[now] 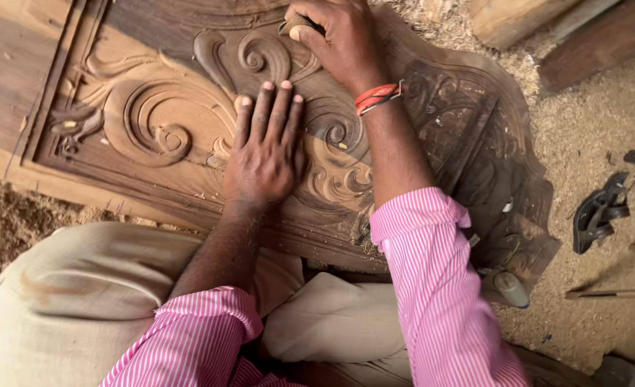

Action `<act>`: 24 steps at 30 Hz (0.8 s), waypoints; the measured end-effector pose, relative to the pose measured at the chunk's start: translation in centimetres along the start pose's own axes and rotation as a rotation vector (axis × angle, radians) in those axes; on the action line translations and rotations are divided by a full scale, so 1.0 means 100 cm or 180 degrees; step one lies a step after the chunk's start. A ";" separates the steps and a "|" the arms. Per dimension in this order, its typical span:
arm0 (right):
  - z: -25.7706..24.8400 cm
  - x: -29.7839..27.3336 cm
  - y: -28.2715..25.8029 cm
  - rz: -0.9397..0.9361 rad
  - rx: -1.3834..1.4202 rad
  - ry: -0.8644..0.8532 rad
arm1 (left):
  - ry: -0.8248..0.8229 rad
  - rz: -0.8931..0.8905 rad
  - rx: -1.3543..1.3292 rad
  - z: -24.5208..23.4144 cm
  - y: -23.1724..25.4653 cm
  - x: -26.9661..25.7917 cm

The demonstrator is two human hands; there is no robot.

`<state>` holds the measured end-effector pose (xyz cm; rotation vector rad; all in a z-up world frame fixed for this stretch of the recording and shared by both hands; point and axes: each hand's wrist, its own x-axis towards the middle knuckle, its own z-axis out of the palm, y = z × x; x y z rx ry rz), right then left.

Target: The person sits cross-legged on the floor and uses a chisel to carve intricate floral patterns into a large, dark wooden panel. The person holds the panel steady with one hand while carefully chiseling the wood with the other, creating fine details in the design.

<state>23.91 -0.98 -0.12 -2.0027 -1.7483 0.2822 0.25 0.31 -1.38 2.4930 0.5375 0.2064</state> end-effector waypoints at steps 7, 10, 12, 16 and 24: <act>-0.024 -0.012 -0.009 -0.0673 -0.0266 -0.0289 | 0.0118 0.0036 -0.0011 -0.002 -0.003 -0.007; -0.009 0.000 0.004 -0.0100 0.0115 -0.0412 | 0.0097 0.0002 -0.0044 -0.002 -0.002 -0.003; -0.003 0.001 0.007 0.0183 0.0141 -0.0348 | 0.0136 0.0059 0.0002 -0.001 -0.002 -0.003; -0.011 -0.018 0.003 -0.0173 -0.0186 -0.0289 | 0.0145 0.0034 -0.0051 0.002 -0.006 -0.013; -0.009 -0.019 0.004 -0.0022 -0.0464 -0.0280 | -0.0117 -0.0072 -0.0020 0.005 -0.002 -0.006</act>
